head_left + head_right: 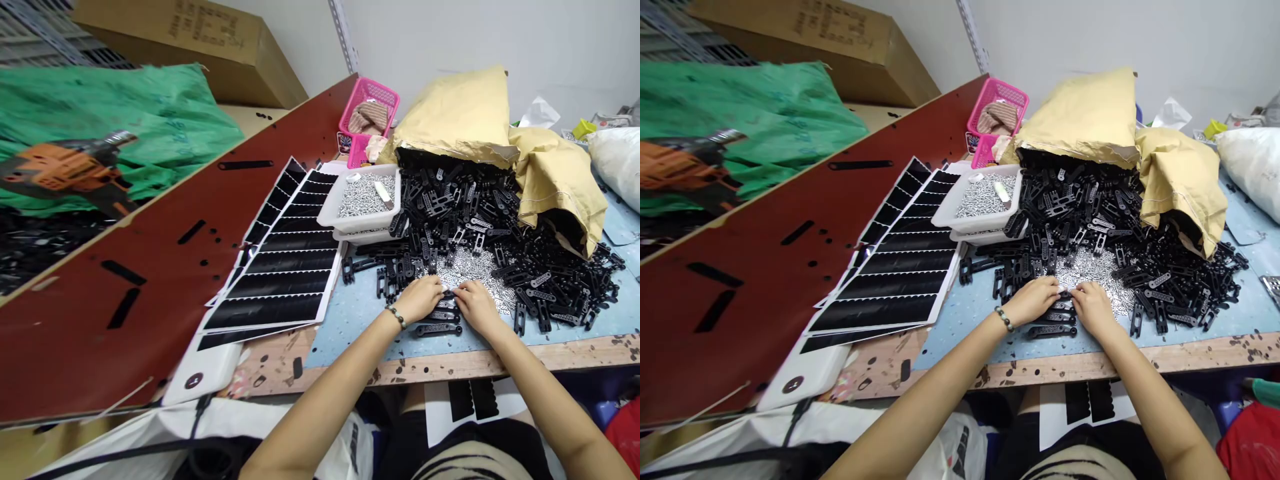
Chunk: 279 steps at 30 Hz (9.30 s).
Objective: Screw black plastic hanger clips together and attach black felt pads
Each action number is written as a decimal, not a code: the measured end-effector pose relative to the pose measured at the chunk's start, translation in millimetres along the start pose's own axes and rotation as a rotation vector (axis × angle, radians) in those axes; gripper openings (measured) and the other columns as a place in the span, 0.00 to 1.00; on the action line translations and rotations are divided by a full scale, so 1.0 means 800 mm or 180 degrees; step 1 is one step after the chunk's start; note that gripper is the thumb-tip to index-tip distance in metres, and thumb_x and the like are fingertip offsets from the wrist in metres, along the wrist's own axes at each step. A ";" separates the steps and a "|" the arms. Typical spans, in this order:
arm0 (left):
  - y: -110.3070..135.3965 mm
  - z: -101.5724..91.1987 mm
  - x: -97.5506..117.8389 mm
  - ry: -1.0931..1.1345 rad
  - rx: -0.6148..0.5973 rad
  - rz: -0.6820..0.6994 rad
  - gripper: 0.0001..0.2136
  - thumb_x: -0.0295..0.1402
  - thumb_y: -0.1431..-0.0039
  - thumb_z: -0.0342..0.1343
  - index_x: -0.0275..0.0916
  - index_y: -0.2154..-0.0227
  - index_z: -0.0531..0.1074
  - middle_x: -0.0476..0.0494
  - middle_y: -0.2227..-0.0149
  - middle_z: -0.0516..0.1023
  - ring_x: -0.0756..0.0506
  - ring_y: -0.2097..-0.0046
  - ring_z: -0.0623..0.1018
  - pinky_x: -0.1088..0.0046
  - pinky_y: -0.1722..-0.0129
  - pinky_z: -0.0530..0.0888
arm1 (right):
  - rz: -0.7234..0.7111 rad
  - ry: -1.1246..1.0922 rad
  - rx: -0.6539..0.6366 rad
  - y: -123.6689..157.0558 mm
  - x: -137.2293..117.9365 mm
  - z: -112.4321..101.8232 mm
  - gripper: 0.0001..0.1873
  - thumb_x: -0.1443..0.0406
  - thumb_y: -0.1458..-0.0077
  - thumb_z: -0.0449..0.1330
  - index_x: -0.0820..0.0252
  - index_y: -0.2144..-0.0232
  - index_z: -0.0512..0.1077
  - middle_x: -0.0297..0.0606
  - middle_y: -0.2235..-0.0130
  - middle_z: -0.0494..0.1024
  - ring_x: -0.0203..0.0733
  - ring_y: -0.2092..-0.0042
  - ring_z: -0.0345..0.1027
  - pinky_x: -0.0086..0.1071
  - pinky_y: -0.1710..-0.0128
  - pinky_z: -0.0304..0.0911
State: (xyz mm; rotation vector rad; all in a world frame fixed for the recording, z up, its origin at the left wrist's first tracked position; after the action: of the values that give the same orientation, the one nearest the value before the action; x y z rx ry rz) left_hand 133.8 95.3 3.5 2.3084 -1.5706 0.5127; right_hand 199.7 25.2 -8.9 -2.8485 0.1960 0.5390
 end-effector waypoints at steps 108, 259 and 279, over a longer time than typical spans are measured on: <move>-0.027 -0.045 0.067 0.0375 0.0751 0.0134 0.16 0.31 0.38 0.48 0.37 0.47 0.63 0.39 0.48 0.70 0.42 0.46 0.69 0.63 0.46 0.66 | 0.0601 0.0993 0.0052 -0.009 0.145 -0.127 0.11 0.70 0.44 0.54 0.56 0.61 0.74 0.42 0.61 0.76 0.49 0.57 0.65 0.39 0.58 0.57; 0.012 -0.012 0.004 0.0609 0.1085 -0.0154 0.05 0.31 0.39 0.52 0.39 0.69 0.71 0.46 0.66 0.76 0.44 0.60 0.72 0.66 0.55 0.67 | 0.0616 -0.1539 0.0850 0.020 0.049 -0.043 0.09 0.60 0.42 0.51 0.57 0.65 0.68 0.39 0.65 0.75 0.42 0.64 0.69 0.36 0.61 0.65; 0.021 -0.010 0.015 0.0089 0.1051 0.0204 0.07 0.27 0.38 0.48 0.38 0.69 0.71 0.43 0.65 0.76 0.43 0.58 0.71 0.64 0.55 0.64 | -0.0165 -0.0783 0.0283 0.008 -0.037 -0.011 0.11 0.66 0.39 0.51 0.56 0.65 0.74 0.41 0.63 0.75 0.43 0.59 0.66 0.36 0.57 0.63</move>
State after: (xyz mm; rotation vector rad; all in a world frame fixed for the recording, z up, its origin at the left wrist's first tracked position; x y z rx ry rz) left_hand 121.1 83.2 16.8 2.4756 -1.6563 0.8754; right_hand 174.0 19.6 9.2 -2.6634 0.0994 0.8394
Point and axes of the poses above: each hand's wrist, its own y-axis away from the middle knuckle, its own z-axis out of the palm, x = y × z, the point moved 10 cm from there along -y, towards the middle knuckle
